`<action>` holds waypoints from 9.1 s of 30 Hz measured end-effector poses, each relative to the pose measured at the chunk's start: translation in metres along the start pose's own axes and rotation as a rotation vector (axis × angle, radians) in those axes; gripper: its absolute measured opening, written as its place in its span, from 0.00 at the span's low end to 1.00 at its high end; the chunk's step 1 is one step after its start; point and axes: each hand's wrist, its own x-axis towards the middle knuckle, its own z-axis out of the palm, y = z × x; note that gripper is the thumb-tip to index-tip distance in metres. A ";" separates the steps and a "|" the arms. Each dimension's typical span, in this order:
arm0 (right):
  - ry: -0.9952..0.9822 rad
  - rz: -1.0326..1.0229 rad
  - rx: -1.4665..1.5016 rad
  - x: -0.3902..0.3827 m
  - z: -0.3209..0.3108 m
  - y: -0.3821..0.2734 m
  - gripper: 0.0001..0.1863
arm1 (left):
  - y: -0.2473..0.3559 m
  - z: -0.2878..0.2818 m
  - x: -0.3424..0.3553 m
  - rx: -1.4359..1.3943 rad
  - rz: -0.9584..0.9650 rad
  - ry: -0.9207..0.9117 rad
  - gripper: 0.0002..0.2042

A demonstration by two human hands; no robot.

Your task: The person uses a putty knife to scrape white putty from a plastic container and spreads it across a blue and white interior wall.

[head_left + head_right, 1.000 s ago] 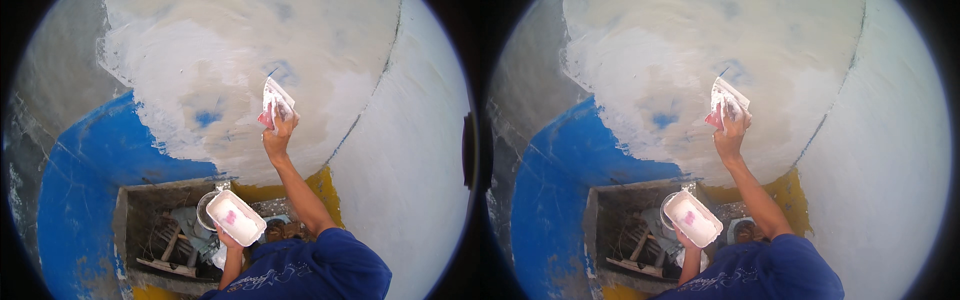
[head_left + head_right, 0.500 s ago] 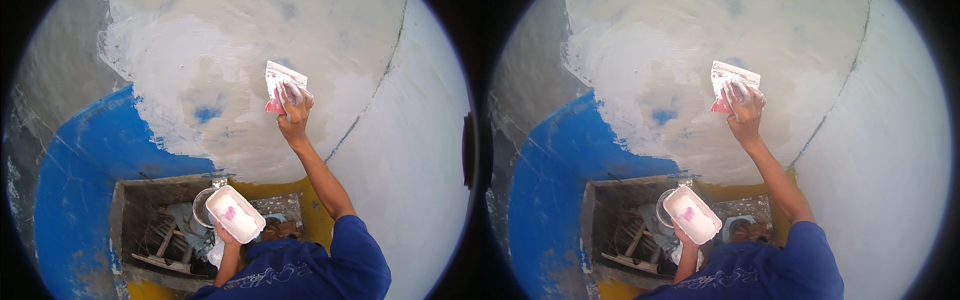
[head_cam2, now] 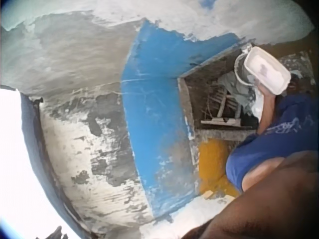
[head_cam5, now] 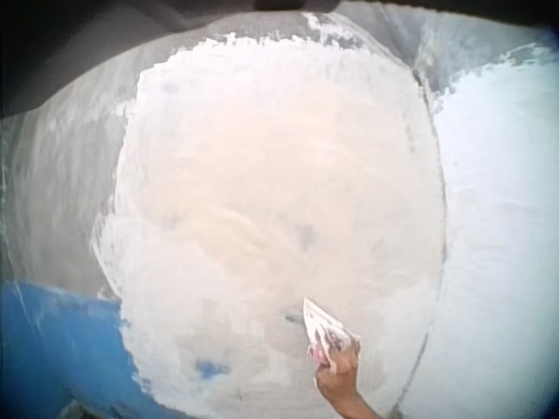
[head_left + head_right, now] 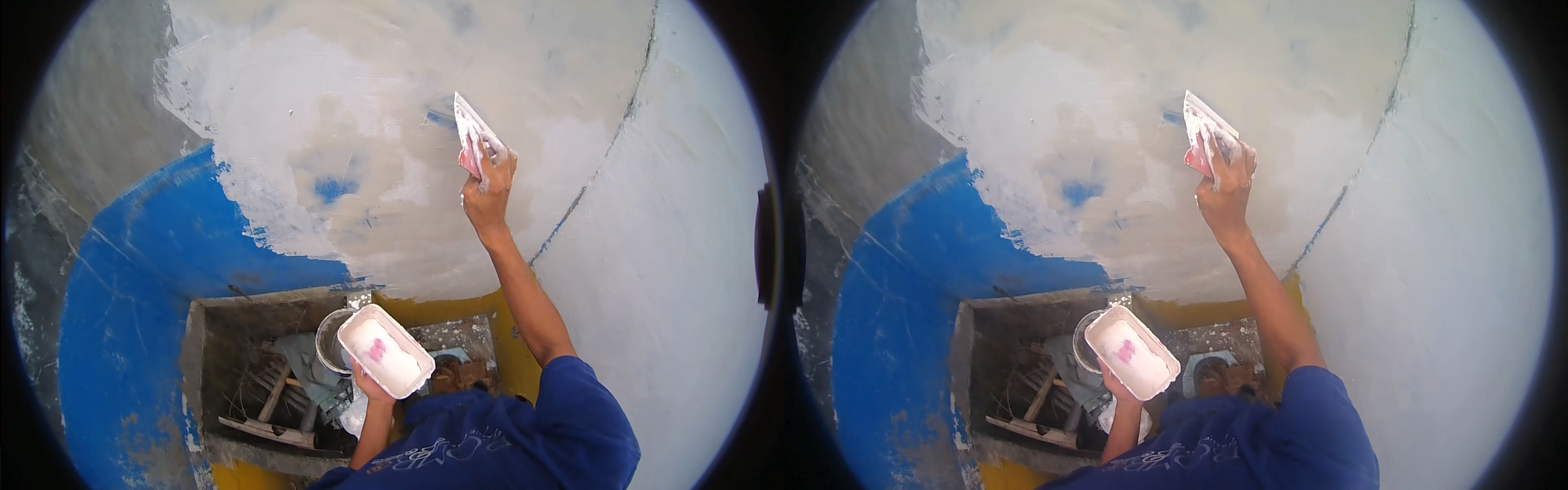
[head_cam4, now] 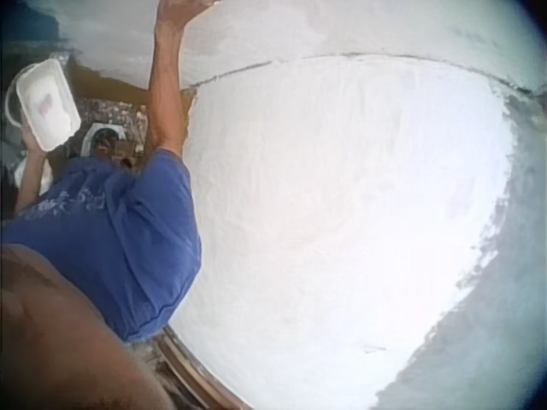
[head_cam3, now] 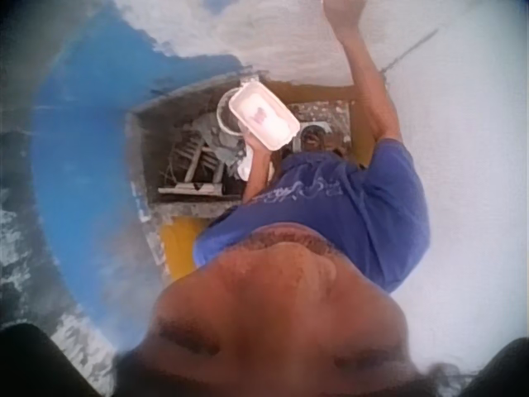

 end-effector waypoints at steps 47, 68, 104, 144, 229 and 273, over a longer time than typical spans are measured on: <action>0.234 0.373 0.150 -0.068 0.043 -0.020 0.29 | 0.021 -0.028 0.003 -0.048 0.058 0.047 0.33; 0.175 0.321 -0.011 -0.053 0.059 -0.015 0.33 | 0.017 -0.029 0.001 0.015 0.062 -0.018 0.34; 0.194 0.162 0.323 -0.054 0.061 -0.055 0.29 | 0.017 -0.002 0.013 -0.003 0.065 0.046 0.33; -0.074 0.144 0.184 -0.099 0.059 -0.024 0.32 | 0.006 -0.007 0.015 0.020 0.041 0.069 0.33; 0.122 0.222 -0.091 -0.093 -0.078 0.154 0.29 | -0.010 0.001 0.006 -0.028 0.069 0.132 0.30; 0.060 0.021 0.001 -0.029 -0.060 0.101 0.23 | -0.032 0.020 0.019 0.083 0.042 0.074 0.32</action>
